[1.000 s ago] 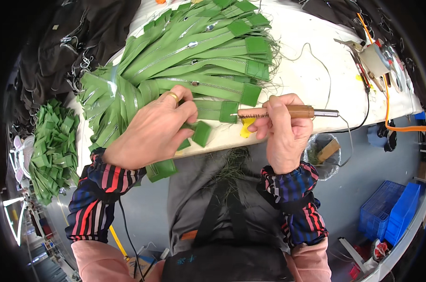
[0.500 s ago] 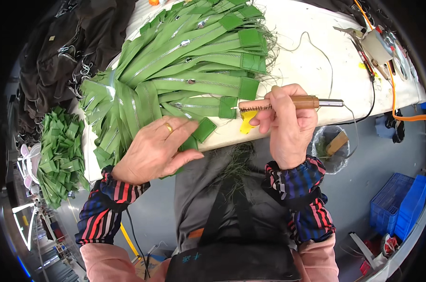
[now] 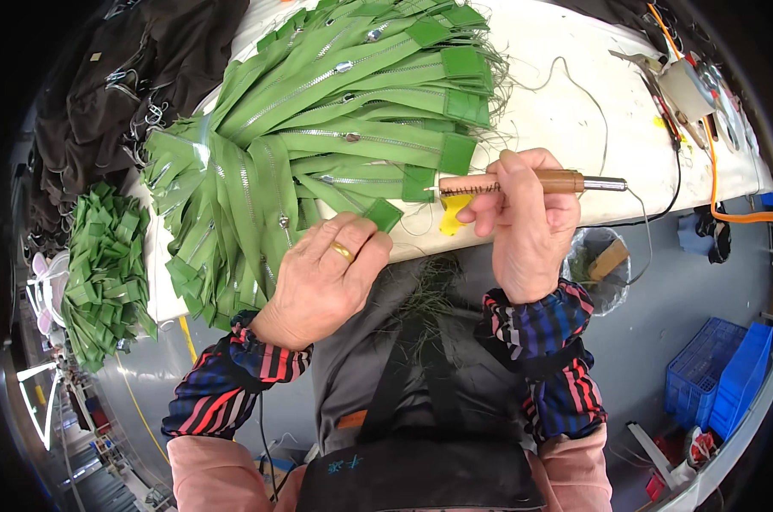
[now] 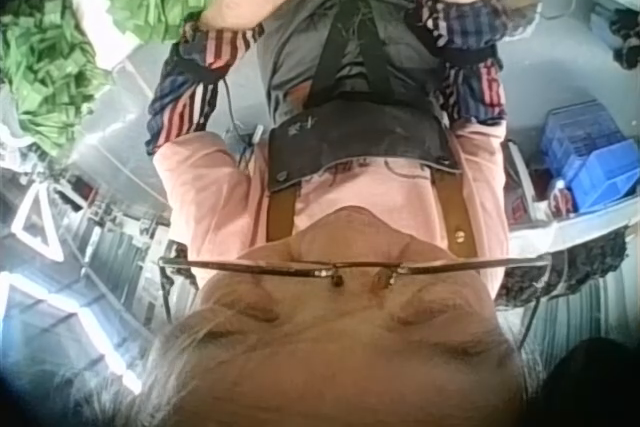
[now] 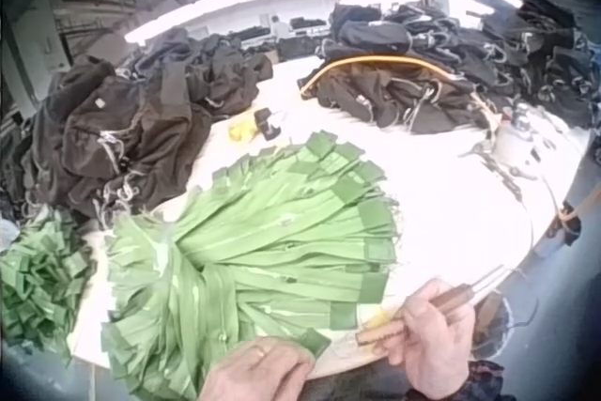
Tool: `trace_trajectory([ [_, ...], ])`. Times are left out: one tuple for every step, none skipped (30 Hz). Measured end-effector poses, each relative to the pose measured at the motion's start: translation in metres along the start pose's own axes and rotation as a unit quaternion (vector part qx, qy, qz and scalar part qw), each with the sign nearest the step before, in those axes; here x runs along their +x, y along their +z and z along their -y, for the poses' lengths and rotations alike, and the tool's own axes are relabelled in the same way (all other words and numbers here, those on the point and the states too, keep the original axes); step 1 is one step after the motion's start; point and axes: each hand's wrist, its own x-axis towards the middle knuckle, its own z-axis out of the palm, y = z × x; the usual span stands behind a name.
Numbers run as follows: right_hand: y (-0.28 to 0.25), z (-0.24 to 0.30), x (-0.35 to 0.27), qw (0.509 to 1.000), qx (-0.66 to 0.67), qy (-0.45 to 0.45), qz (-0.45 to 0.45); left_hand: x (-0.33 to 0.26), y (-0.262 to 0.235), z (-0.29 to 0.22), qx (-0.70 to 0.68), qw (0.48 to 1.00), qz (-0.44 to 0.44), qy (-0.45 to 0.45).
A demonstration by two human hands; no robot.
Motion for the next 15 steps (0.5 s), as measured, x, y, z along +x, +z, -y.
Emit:
trace_trajectory([
  [0.001,0.000,0.000,1.000,0.004,0.000,0.001,0.000,0.001,-0.001,0.016,1.000,-0.004,0.002],
  [0.001,0.001,0.000,1.000,0.008,0.000,0.001,0.001,0.001,-0.002,0.032,0.999,-0.008,0.005],
  [-0.001,0.001,-0.001,1.000,0.004,0.003,0.008,0.003,-0.001,-0.003,0.010,1.000,-0.015,-0.016],
  [0.000,0.000,-0.002,1.000,0.003,0.004,0.008,0.003,-0.003,-0.002,0.009,1.000,-0.015,-0.016],
  [0.001,0.000,-0.004,1.000,0.004,-0.004,0.020,0.003,-0.005,0.001,-0.070,0.995,-0.011,-0.067],
  [0.001,0.000,-0.006,0.999,0.005,-0.011,0.032,0.004,-0.008,0.003,-0.149,0.982,-0.007,-0.118],
  [0.001,0.001,-0.009,0.999,-0.012,0.005,0.042,0.005,-0.009,0.005,-0.180,0.969,-0.011,-0.166],
  [0.002,0.000,-0.011,0.999,-0.013,0.006,0.042,0.006,-0.010,0.006,-0.181,0.969,-0.011,-0.168],
  [0.004,-0.002,-0.012,0.997,-0.042,0.020,0.068,0.006,-0.011,0.008,-0.251,0.939,0.001,-0.237],
  [0.005,-0.002,-0.014,0.992,-0.071,0.035,0.094,0.008,-0.013,0.010,-0.317,0.898,0.013,-0.304],
  [0.007,-0.001,-0.014,0.989,-0.078,0.068,0.109,0.010,-0.014,0.012,-0.365,0.868,0.014,-0.336],
  [0.007,-0.002,-0.015,0.988,-0.080,0.069,0.111,0.010,-0.013,0.014,-0.365,0.867,0.013,-0.339],
  [0.009,-0.003,-0.016,0.986,-0.100,0.068,0.118,0.010,-0.014,0.018,-0.389,0.858,0.022,-0.335],
  [0.011,-0.004,-0.016,0.983,-0.121,0.067,0.124,0.009,-0.014,0.020,-0.413,0.848,0.031,-0.331],
  [0.013,-0.004,-0.017,0.982,-0.130,0.067,0.122,0.009,-0.013,0.021,-0.413,0.847,0.029,-0.333],
])
